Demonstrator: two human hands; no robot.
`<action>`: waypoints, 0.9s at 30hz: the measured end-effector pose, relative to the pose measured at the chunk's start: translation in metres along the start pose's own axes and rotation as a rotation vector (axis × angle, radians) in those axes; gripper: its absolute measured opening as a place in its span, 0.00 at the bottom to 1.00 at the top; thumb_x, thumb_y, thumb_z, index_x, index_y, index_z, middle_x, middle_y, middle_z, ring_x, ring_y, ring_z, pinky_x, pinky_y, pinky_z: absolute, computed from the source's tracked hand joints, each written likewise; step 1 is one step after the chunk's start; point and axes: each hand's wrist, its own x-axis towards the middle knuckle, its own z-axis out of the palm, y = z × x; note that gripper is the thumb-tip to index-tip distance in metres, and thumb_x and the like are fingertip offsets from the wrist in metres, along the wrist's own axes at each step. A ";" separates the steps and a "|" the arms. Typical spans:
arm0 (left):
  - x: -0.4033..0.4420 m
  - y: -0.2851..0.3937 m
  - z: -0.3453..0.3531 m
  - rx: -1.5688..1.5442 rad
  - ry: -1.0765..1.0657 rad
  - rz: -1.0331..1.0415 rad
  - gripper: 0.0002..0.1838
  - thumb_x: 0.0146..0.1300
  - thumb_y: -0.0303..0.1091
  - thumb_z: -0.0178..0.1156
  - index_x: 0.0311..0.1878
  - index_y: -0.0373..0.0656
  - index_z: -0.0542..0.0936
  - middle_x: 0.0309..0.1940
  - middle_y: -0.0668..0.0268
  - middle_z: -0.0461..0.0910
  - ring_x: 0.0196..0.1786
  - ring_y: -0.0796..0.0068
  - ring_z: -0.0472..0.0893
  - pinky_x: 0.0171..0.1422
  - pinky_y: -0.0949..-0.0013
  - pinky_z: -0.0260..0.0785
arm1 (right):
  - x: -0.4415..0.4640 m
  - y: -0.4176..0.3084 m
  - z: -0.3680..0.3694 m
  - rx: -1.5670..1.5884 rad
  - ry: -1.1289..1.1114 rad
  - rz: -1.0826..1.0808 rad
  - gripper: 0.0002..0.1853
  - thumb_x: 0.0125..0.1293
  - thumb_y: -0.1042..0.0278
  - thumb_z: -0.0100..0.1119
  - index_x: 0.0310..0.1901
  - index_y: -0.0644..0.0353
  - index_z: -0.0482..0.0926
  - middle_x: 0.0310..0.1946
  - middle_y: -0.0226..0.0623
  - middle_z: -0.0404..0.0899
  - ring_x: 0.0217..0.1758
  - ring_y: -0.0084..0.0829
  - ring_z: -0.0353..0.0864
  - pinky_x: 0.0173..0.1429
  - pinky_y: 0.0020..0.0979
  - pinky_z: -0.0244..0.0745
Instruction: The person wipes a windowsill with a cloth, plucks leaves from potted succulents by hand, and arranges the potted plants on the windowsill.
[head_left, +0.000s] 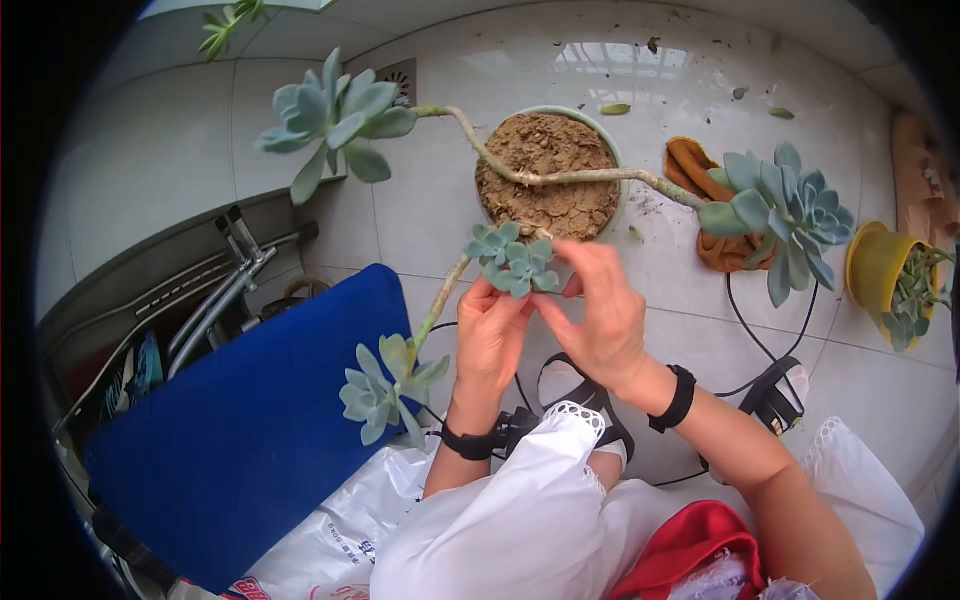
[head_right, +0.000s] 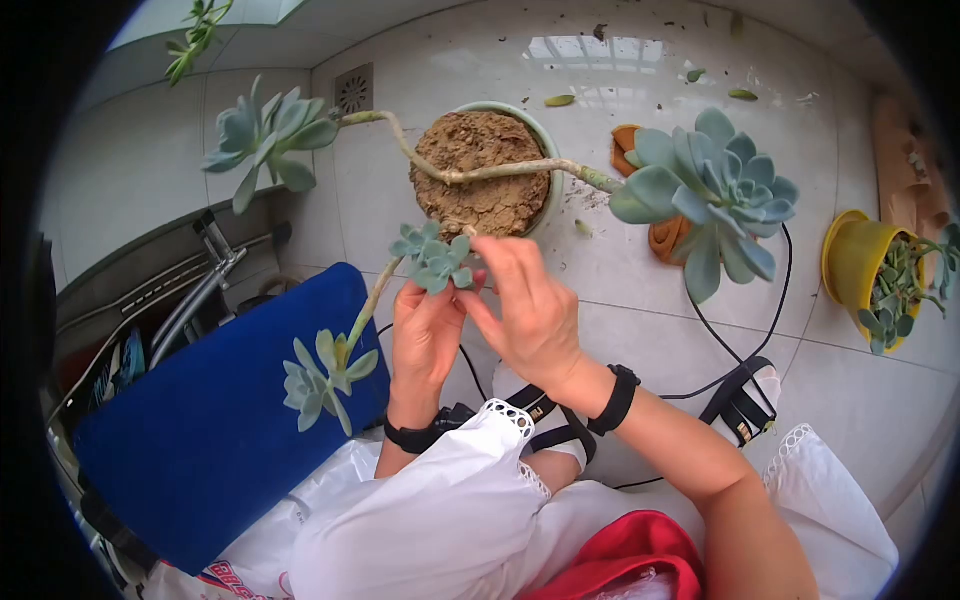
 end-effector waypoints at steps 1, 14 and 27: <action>0.001 -0.001 0.001 -0.013 -0.002 0.007 0.14 0.68 0.24 0.59 0.56 0.39 0.79 0.52 0.62 0.82 0.54 0.68 0.81 0.63 0.59 0.71 | 0.002 -0.003 -0.001 0.020 0.006 0.019 0.32 0.50 0.75 0.73 0.60 0.57 0.74 0.49 0.37 0.75 0.36 0.36 0.83 0.34 0.34 0.80; 0.003 0.000 0.018 -0.054 -0.014 0.057 0.14 0.69 0.24 0.59 0.57 0.38 0.78 0.52 0.63 0.81 0.54 0.71 0.80 0.63 0.62 0.72 | 0.018 -0.005 -0.014 0.067 -0.145 -0.100 0.26 0.53 0.85 0.66 0.56 0.62 0.76 0.44 0.39 0.74 0.37 0.31 0.82 0.42 0.31 0.80; 0.004 -0.001 0.020 -0.112 -0.015 0.070 0.11 0.69 0.24 0.59 0.53 0.39 0.79 0.49 0.64 0.82 0.53 0.72 0.80 0.63 0.64 0.73 | 0.021 -0.008 -0.014 0.096 -0.108 -0.089 0.11 0.55 0.83 0.66 0.40 0.67 0.78 0.41 0.38 0.78 0.39 0.29 0.85 0.40 0.27 0.85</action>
